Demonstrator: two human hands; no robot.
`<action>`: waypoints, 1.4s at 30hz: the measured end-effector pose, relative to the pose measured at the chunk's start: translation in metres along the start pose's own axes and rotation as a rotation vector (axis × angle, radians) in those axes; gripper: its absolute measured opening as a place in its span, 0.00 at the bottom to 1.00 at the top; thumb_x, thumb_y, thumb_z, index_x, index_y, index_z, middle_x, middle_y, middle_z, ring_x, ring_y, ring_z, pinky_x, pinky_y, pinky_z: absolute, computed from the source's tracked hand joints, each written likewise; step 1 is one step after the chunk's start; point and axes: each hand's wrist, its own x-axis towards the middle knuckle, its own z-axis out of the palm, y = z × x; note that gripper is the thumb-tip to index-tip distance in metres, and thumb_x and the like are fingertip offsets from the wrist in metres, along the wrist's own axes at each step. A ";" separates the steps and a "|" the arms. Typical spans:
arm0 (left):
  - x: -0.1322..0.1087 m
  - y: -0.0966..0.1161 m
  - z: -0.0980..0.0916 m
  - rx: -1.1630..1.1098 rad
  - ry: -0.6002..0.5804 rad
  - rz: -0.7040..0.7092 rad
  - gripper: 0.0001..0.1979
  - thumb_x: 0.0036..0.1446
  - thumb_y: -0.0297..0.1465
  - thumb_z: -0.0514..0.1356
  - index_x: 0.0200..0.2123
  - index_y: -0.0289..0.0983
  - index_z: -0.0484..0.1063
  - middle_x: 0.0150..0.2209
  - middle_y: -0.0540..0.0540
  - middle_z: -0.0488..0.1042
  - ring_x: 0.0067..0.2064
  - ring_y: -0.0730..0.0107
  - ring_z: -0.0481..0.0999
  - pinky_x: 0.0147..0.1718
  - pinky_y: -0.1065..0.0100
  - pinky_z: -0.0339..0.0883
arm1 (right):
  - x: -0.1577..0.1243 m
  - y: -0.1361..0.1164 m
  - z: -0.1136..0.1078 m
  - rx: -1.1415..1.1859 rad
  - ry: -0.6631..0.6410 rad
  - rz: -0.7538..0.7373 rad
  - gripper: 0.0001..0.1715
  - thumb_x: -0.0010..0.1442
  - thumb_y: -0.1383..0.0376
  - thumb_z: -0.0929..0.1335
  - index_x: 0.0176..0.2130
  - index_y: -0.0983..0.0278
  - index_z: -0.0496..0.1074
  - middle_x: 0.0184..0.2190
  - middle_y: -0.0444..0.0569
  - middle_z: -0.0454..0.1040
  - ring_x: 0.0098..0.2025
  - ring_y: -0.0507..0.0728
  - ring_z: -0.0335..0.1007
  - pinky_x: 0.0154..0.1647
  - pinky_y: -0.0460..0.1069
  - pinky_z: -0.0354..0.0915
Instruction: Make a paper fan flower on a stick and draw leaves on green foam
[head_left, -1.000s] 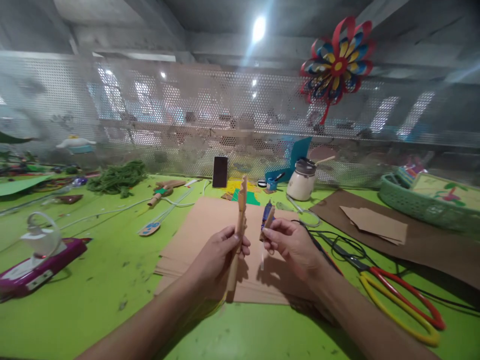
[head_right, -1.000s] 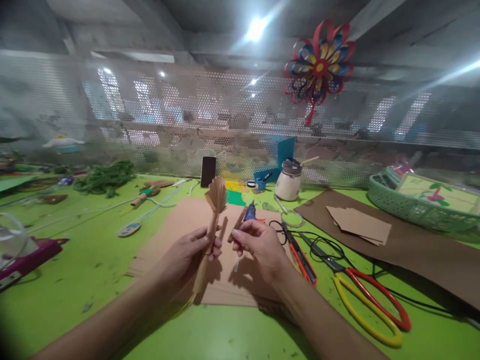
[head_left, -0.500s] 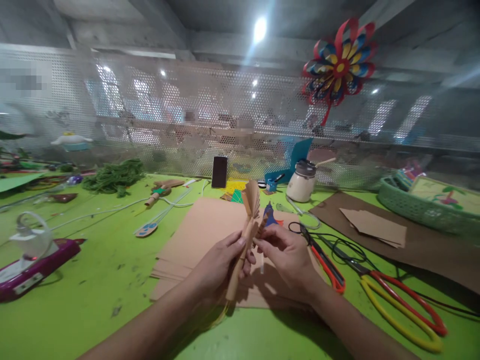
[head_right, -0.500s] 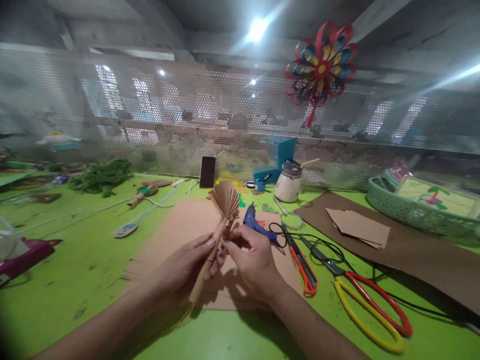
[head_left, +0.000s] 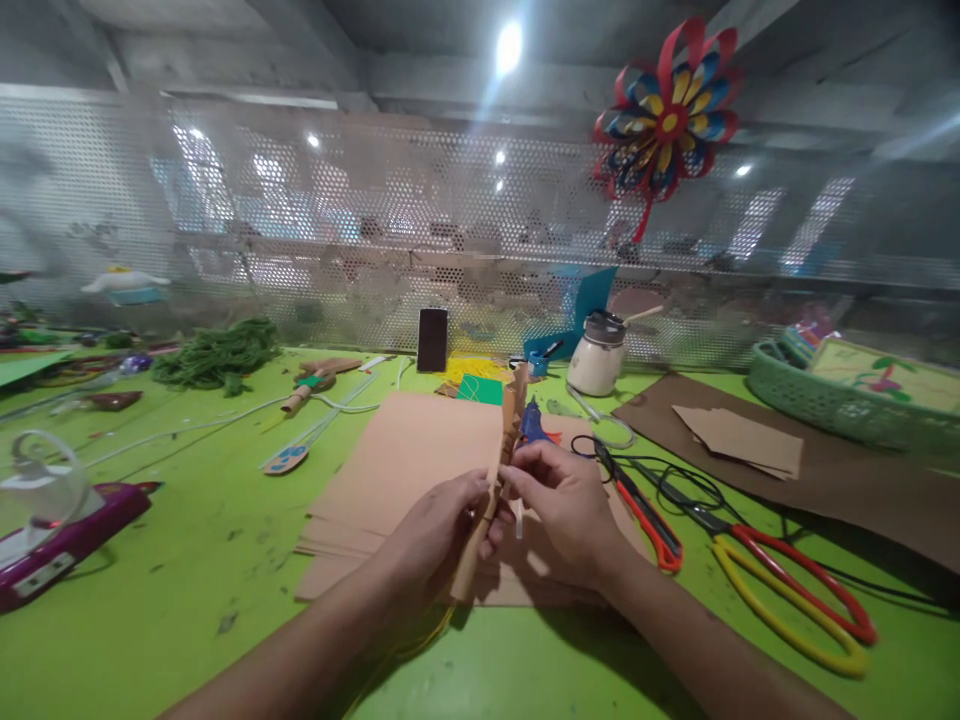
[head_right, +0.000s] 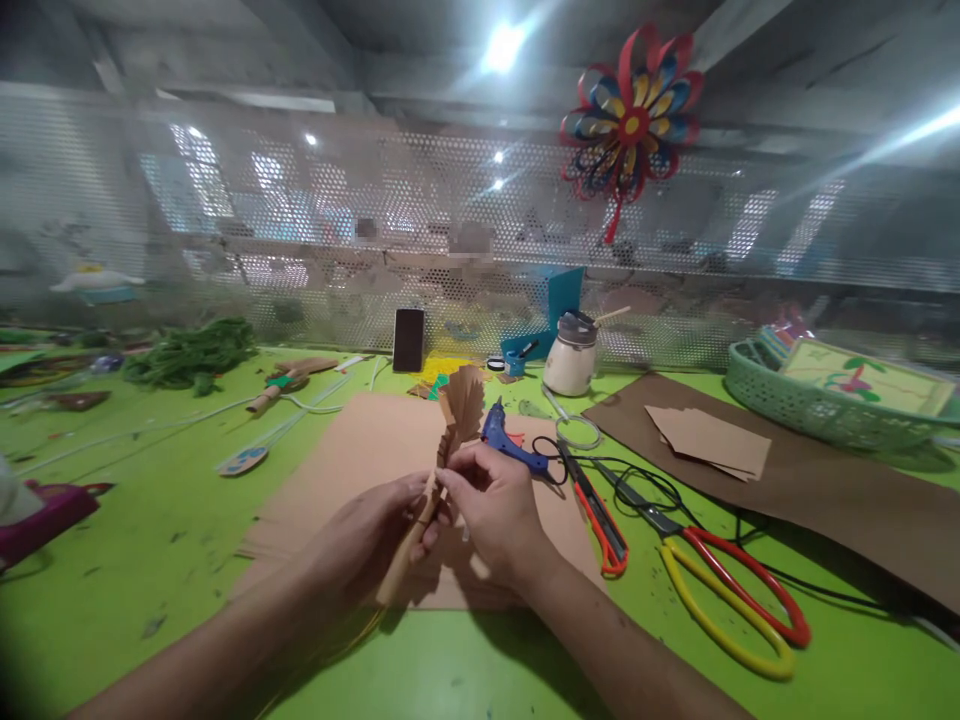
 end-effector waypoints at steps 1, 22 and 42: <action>0.000 -0.001 0.000 0.007 -0.005 0.003 0.18 0.61 0.44 0.53 0.31 0.35 0.70 0.22 0.50 0.64 0.19 0.74 0.63 0.20 0.70 0.63 | 0.000 0.001 0.000 0.004 -0.001 0.004 0.08 0.53 0.63 0.71 0.26 0.63 0.71 0.21 0.42 0.70 0.24 0.52 0.66 0.26 0.47 0.64; 0.000 0.007 0.002 0.063 -0.025 0.210 0.09 0.61 0.34 0.60 0.33 0.34 0.71 0.26 0.48 0.69 0.23 0.77 0.66 0.23 0.77 0.60 | -0.001 0.002 -0.011 -0.158 -0.015 -0.181 0.05 0.58 0.63 0.70 0.32 0.62 0.75 0.30 0.47 0.75 0.33 0.55 0.71 0.35 0.49 0.66; -0.017 0.030 -0.002 -0.123 -0.048 0.258 0.06 0.63 0.28 0.57 0.37 0.31 0.71 0.31 0.44 0.73 0.24 0.80 0.68 0.19 0.82 0.63 | 0.052 0.030 -0.056 -1.172 -0.255 -0.049 0.11 0.65 0.60 0.68 0.43 0.66 0.73 0.44 0.50 0.75 0.47 0.58 0.72 0.49 0.59 0.68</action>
